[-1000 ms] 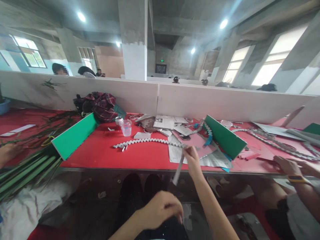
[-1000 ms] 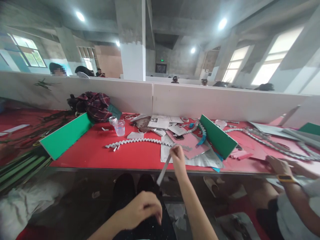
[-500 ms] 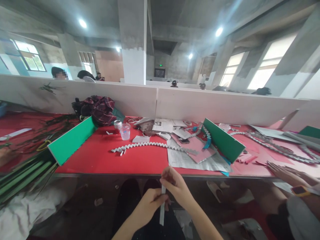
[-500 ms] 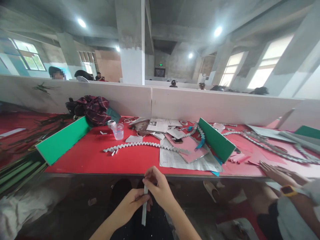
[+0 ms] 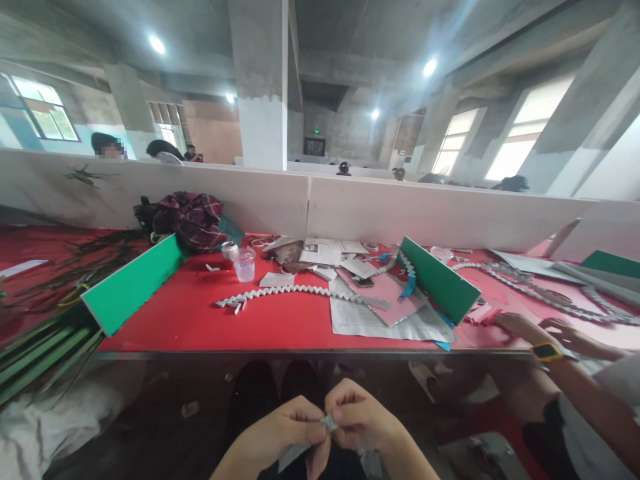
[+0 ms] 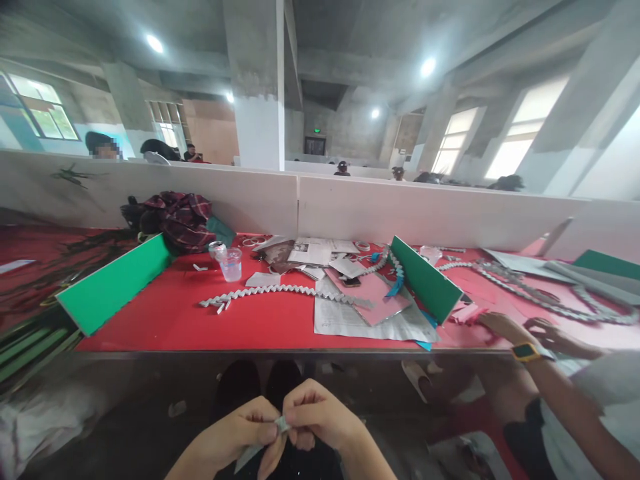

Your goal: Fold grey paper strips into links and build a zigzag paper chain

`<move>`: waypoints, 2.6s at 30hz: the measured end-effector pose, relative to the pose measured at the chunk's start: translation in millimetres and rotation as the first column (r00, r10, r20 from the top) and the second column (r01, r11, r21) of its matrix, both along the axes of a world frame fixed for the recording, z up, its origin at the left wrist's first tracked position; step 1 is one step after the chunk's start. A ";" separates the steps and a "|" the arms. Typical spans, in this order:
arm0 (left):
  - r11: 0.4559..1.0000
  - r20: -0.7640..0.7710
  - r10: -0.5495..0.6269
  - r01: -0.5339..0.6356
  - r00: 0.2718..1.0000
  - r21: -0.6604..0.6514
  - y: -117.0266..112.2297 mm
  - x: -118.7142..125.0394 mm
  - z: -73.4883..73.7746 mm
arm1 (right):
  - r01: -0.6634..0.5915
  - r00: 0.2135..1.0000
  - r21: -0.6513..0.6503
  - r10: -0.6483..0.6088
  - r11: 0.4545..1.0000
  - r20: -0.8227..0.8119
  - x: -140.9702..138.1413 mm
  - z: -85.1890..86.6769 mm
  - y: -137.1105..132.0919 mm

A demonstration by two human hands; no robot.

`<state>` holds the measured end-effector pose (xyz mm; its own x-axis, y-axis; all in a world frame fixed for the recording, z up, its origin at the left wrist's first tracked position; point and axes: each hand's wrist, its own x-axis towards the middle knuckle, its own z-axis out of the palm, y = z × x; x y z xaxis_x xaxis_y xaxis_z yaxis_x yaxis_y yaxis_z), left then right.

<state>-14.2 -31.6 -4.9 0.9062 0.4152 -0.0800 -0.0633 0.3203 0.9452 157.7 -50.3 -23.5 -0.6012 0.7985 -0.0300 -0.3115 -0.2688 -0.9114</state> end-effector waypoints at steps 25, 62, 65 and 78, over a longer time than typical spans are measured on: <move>0.987 0.025 0.153 -0.154 0.988 0.040 4.2 18.4 3.7 | -0.030 0.373 1.000 -0.928 -0.008 0.004 39.2 16.9 0.5; 0.625 0.051 0.774 -0.774 0.631 0.104 233.5 57.9 -57.3 | 0.306 0.415 0.826 -0.847 0.473 0.332 25.7 -37.3 221.8; 0.614 0.046 0.782 -0.781 0.621 0.114 264.2 60.0 -70.1 | 0.315 0.393 0.845 -0.870 0.432 0.298 24.1 -48.7 257.1; 0.619 0.180 0.762 -0.781 0.622 0.082 338.3 55.4 -71.8 | 0.372 0.510 0.829 -0.838 0.418 0.194 26.3 -58.4 329.5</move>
<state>41.3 306.7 -76.7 0.2435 0.9626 0.1188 -0.3356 -0.0313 0.9415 184.0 279.2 -81.9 0.0134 0.8484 0.5293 0.4482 0.4680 -0.7616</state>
